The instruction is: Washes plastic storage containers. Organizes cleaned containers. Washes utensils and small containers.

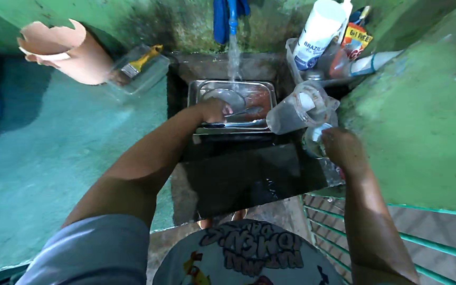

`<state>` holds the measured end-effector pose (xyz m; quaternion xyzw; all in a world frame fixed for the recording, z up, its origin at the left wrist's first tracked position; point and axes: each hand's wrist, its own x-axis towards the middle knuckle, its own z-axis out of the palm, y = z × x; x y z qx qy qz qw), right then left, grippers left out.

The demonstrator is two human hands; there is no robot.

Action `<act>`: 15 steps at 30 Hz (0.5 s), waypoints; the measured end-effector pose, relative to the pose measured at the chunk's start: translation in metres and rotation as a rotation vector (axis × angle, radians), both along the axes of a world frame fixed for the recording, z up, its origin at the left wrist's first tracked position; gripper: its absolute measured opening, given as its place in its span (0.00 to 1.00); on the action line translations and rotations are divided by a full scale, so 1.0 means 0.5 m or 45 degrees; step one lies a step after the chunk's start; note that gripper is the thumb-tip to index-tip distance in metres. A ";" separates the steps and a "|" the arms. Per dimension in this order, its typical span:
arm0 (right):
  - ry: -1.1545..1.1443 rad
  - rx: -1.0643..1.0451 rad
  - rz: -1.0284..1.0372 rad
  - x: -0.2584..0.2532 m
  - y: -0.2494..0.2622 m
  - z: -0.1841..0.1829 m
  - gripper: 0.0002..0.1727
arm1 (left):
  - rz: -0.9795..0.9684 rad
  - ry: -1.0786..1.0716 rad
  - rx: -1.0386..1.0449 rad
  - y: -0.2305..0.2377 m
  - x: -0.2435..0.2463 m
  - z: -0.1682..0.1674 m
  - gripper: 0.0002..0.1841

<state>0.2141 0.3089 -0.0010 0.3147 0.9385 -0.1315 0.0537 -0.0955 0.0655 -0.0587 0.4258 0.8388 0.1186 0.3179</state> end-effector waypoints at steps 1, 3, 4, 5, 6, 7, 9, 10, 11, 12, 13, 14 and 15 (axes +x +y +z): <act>-0.159 -0.022 -0.016 -0.003 0.006 -0.018 0.20 | -0.047 0.104 -0.024 -0.001 -0.004 -0.004 0.17; -0.321 -0.024 0.032 -0.007 0.022 -0.063 0.22 | -0.102 0.270 -0.035 -0.005 -0.008 -0.002 0.12; -0.327 -0.020 0.080 -0.009 0.030 -0.080 0.23 | -0.096 0.291 0.006 -0.008 -0.011 0.005 0.11; -0.308 -0.017 0.128 -0.009 0.037 -0.094 0.22 | -0.079 0.276 0.073 -0.014 -0.011 0.012 0.10; -0.290 -0.012 0.152 -0.008 0.043 -0.104 0.21 | -0.051 0.244 0.122 -0.020 -0.009 0.024 0.11; -0.266 -0.011 0.143 -0.007 0.045 -0.108 0.21 | -0.022 0.204 0.162 -0.026 -0.006 0.039 0.11; -0.202 -0.029 0.051 -0.010 0.045 -0.108 0.19 | 0.031 0.139 0.260 -0.044 -0.001 0.068 0.11; -0.176 -0.029 0.000 -0.010 0.046 -0.108 0.17 | 0.064 0.095 0.313 -0.055 0.005 0.082 0.11; -0.134 -0.033 -0.043 -0.008 0.049 -0.108 0.16 | 0.107 0.041 0.368 -0.066 0.014 0.095 0.11; -0.082 -0.044 -0.081 -0.003 0.052 -0.102 0.15 | 0.162 -0.016 0.432 -0.078 0.023 0.104 0.11; -0.027 -0.066 -0.129 0.001 0.054 -0.090 0.14 | 0.227 -0.083 0.496 -0.092 0.032 0.111 0.11; 0.047 -0.080 -0.190 0.004 0.053 -0.071 0.14 | 0.301 -0.156 0.572 -0.107 0.042 0.114 0.11; 0.138 -0.077 -0.242 0.006 0.047 -0.049 0.14 | 0.368 -0.235 0.675 -0.121 0.051 0.110 0.10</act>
